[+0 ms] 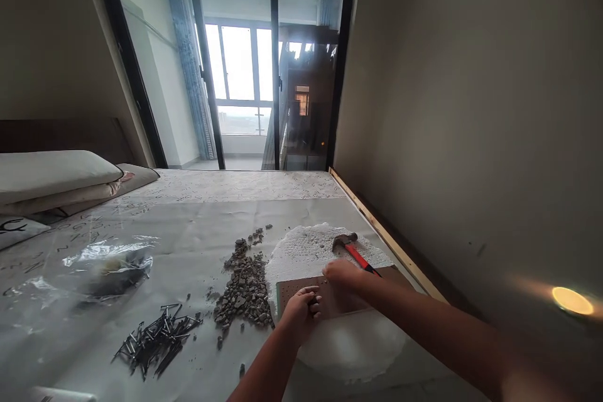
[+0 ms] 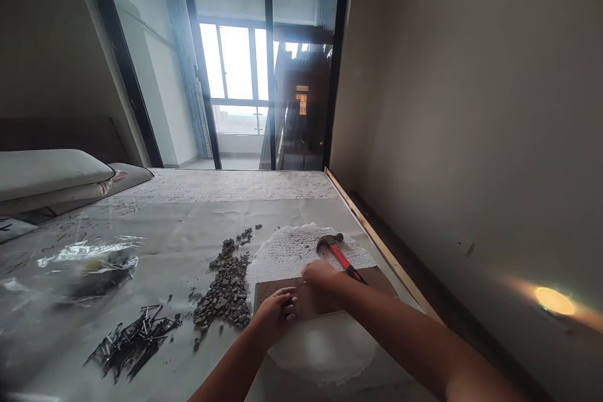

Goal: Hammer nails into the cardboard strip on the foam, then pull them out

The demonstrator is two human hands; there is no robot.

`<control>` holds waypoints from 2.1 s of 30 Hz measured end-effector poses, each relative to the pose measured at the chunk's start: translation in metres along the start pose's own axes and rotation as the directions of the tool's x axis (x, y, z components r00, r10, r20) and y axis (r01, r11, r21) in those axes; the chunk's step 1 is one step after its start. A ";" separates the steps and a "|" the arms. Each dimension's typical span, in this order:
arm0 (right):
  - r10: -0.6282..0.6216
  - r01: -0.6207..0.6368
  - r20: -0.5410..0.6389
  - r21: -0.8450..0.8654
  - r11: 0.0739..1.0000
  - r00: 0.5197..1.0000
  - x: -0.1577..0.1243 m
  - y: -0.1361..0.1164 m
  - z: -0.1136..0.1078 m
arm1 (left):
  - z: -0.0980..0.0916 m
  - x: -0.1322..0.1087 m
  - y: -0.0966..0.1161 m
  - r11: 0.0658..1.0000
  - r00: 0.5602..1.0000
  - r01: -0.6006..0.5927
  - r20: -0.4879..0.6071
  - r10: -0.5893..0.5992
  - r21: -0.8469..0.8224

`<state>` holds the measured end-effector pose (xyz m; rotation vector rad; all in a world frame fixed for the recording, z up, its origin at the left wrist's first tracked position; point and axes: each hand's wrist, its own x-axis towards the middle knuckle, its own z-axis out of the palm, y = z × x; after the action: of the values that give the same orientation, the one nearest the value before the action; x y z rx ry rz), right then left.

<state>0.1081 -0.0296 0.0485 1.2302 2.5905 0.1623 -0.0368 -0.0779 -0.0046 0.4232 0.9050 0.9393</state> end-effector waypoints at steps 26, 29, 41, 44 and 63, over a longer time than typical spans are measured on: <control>0.056 -0.051 -0.042 0.100 0.994 0.998 -0.010 0.005 0.002 | 0.009 -0.006 0.007 0.997 0.995 0.017 0.103 -0.010 -0.069; 0.062 -0.059 -0.054 0.068 0.996 0.997 -0.010 -0.003 0.016 | 0.008 -0.005 0.005 0.998 0.993 0.005 0.115 0.002 -0.067; 0.137 -0.136 -0.026 0.018 0.990 0.990 -0.003 -0.016 0.011 | 0.008 -0.002 0.002 0.996 0.990 0.020 0.139 -0.008 -0.087; 0.200 -0.200 0.017 -0.001 0.980 0.980 0.004 -0.026 0.006 | 0.008 -0.002 0.002 0.996 0.989 0.007 0.147 0.007 -0.094; 0.032 -0.029 0.060 -0.053 0.998 0.998 0.017 -0.013 0.011 | 0.012 -0.003 0.004 0.998 0.999 0.008 0.049 -0.005 -0.066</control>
<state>0.0915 -0.0246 0.0322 1.2377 2.5003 0.1939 -0.0300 -0.0777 0.0059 0.3846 0.8279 0.9466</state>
